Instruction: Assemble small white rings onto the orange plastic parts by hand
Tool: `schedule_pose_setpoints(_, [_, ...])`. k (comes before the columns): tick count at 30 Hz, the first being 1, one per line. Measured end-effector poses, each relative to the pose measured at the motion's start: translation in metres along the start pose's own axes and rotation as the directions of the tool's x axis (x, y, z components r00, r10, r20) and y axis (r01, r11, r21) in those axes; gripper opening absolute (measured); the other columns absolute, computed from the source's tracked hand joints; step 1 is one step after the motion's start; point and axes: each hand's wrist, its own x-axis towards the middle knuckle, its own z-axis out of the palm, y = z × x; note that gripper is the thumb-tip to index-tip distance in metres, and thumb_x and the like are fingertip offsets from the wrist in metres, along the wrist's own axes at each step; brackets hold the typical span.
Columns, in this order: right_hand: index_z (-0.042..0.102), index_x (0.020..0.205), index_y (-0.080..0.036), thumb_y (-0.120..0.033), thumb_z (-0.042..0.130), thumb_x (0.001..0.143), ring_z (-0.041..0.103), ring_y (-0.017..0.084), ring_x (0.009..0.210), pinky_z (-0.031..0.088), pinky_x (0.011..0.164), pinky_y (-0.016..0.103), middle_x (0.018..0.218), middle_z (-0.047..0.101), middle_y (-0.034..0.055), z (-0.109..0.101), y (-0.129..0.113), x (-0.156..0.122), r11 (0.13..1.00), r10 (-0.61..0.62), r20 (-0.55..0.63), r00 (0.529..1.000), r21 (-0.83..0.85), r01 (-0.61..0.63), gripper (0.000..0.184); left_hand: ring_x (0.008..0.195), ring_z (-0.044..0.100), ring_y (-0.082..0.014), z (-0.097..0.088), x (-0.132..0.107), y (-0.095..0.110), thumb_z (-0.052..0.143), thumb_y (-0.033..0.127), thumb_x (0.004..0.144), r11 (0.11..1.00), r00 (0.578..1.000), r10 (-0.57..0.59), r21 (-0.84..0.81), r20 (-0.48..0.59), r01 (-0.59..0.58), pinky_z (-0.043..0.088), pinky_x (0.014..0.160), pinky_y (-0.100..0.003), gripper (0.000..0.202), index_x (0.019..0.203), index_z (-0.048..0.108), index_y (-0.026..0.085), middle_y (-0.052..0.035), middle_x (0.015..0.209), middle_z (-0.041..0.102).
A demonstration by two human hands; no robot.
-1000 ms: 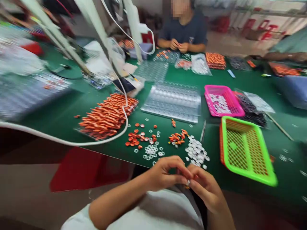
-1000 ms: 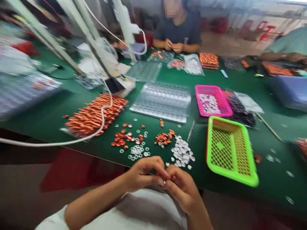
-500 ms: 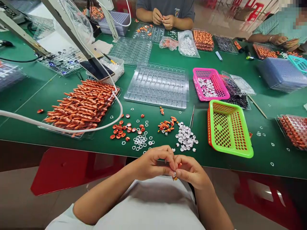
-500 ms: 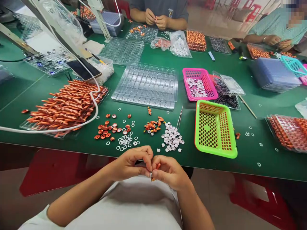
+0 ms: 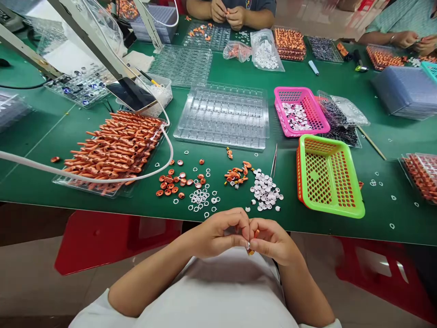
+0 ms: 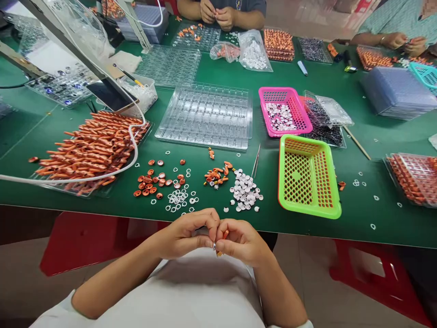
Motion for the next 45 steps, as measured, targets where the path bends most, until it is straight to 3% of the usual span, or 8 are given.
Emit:
schedule_pose_setpoints(10, [0.059, 0.082, -0.017, -0.029, 0.068, 0.088, 0.052, 0.014, 0.075, 0.042, 0.068, 0.024, 0.081, 0.058, 0.0023, -0.001, 0.002, 0.001, 0.983, -0.118, -0.039, 0.992, -0.149, 0.111, 0.017, 0.081, 0.053, -0.0131, 0.005, -0.002, -0.003, 0.053, 0.016, 0.094, 0.995, 0.998, 0.049, 0.088, -0.046, -0.044, 0.043, 0.073, -0.025, 0.007, 0.088, 0.056, 0.016, -0.0038, 0.089, 0.054])
schedule_pose_setpoints(17, [0.059, 0.086, -0.019, -0.023, 0.063, 0.091, 0.051, 0.014, 0.076, 0.040, 0.069, 0.026, 0.083, 0.058, 0.0020, 0.000, 0.003, 0.001, 0.903, -0.287, -0.035, 0.957, -0.343, 0.258, 0.008, 0.083, 0.053, -0.0134, 0.007, -0.003, -0.007, 0.052, 0.014, 0.094, 0.991, 0.992, 0.098, 0.104, -0.085, -0.089, 0.043, 0.073, -0.025, 0.007, 0.090, 0.055, 0.018, -0.0032, 0.090, 0.053])
schedule_pose_setpoints(23, [0.059, 0.089, -0.021, -0.019, 0.062, 0.090, 0.052, 0.015, 0.076, 0.041, 0.069, 0.027, 0.083, 0.058, 0.0021, 0.000, 0.005, 0.000, 0.866, -0.331, -0.042, 0.943, -0.410, 0.286, 0.004, 0.083, 0.052, -0.0129, 0.006, -0.004, -0.007, 0.052, 0.011, 0.094, 0.988, 0.988, 0.119, 0.113, -0.100, -0.107, 0.043, 0.073, -0.024, 0.008, 0.091, 0.057, 0.017, -0.0036, 0.090, 0.054])
schedule_pose_setpoints(28, [0.062, 0.098, -0.024, -0.008, 0.063, 0.087, 0.057, 0.016, 0.080, 0.046, 0.071, 0.028, 0.087, 0.060, 0.0027, 0.002, 0.007, 0.000, 0.825, -0.436, -0.081, 0.896, -0.435, 0.362, 0.019, 0.081, 0.052, -0.0122, 0.006, -0.003, -0.006, 0.055, 0.013, 0.093, 0.988, 0.981, 0.132, 0.099, -0.142, -0.119, 0.044, 0.072, -0.022, 0.007, 0.089, 0.060, 0.017, -0.0031, 0.086, 0.053])
schedule_pose_setpoints(34, [0.063, 0.113, -0.026, 0.004, 0.058, 0.084, 0.060, 0.015, 0.082, 0.048, 0.068, 0.027, 0.093, 0.061, 0.0043, 0.003, 0.004, 0.002, 0.689, -0.561, 0.017, 0.828, -0.545, 0.478, 0.042, 0.081, 0.053, -0.0123, 0.004, -0.003, -0.006, 0.059, 0.015, 0.092, 0.992, 0.978, 0.109, 0.076, -0.180, -0.097, 0.043, 0.071, -0.021, 0.005, 0.088, 0.062, 0.016, -0.0034, 0.086, 0.054])
schedule_pose_setpoints(45, [0.060, 0.109, -0.025, -0.001, 0.053, 0.087, 0.058, 0.014, 0.078, 0.048, 0.067, 0.025, 0.092, 0.060, 0.0046, 0.002, -0.003, 0.001, 0.598, -0.536, 0.107, 0.837, -0.652, 0.466, 0.034, 0.081, 0.056, -0.0148, -0.002, -0.002, -0.004, 0.057, 0.020, 0.094, 0.991, 0.991, 0.070, 0.119, -0.112, -0.057, 0.046, 0.071, -0.024, 0.011, 0.086, 0.063, 0.015, -0.0057, 0.085, 0.058])
